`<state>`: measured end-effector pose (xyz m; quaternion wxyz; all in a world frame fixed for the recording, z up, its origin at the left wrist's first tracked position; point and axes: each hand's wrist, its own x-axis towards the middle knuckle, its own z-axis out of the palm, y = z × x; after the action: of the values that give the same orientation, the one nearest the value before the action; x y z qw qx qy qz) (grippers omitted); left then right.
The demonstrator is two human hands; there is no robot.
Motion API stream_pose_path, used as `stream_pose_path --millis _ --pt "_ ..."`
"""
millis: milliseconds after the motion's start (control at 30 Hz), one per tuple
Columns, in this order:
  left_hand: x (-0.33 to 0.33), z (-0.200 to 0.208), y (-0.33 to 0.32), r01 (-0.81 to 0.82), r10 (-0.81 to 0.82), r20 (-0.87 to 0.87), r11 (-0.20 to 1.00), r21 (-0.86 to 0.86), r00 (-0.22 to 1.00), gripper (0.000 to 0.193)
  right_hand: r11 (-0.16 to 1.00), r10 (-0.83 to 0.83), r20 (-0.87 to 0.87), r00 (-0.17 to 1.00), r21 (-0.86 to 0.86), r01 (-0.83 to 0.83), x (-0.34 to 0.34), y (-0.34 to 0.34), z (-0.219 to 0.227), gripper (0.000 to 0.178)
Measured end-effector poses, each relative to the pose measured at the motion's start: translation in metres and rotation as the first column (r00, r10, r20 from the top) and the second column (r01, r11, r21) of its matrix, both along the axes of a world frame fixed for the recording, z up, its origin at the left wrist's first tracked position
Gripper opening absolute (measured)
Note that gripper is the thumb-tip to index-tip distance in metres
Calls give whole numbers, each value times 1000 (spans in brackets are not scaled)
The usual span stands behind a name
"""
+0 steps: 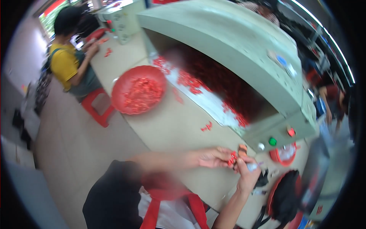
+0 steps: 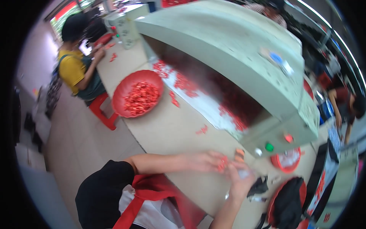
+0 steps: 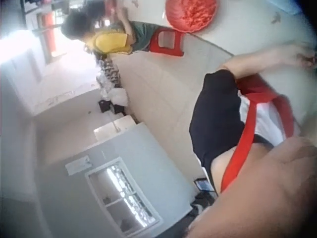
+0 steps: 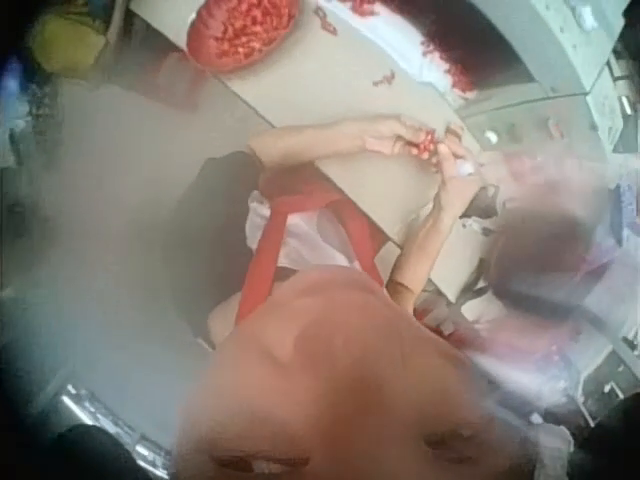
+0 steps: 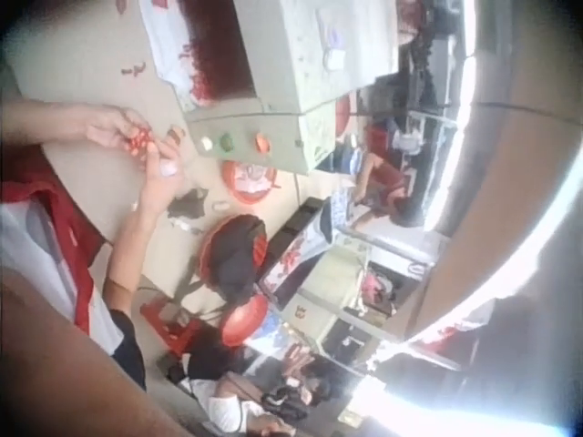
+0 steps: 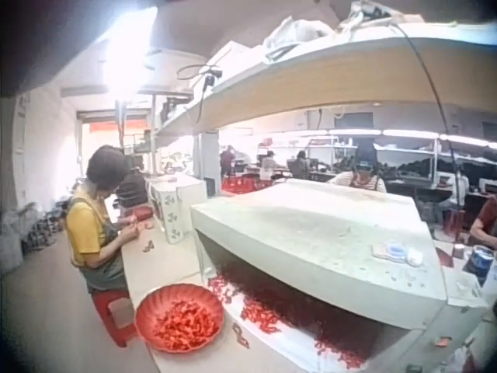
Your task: The person applies glue to plastic figurine parts using a glue bottle and attaches the pieces together by hand.
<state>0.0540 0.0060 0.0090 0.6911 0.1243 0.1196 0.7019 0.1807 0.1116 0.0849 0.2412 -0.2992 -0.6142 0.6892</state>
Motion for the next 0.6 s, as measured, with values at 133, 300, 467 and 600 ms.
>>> stream_pose_path --millis 133,300,467,600 --pt "-6 12 -2 -2 1 -31 1000 -31 1000 30 998 57 -83 995 26 -55 -5 1 0 10" --pt "-10 23 -6 16 -18 55 1000 23 998 31 998 49 -68 996 45 -46 -10 3 4 13" --pt "-13 38 -13 -76 71 -74 995 -70 995 30 989 40 -154 987 149 -17 -3 -3 12 29" --pt "-22 47 -19 -300 214 -439 944 -136 873 28 930 80 6 997 359 -77 3 -1 6 34"
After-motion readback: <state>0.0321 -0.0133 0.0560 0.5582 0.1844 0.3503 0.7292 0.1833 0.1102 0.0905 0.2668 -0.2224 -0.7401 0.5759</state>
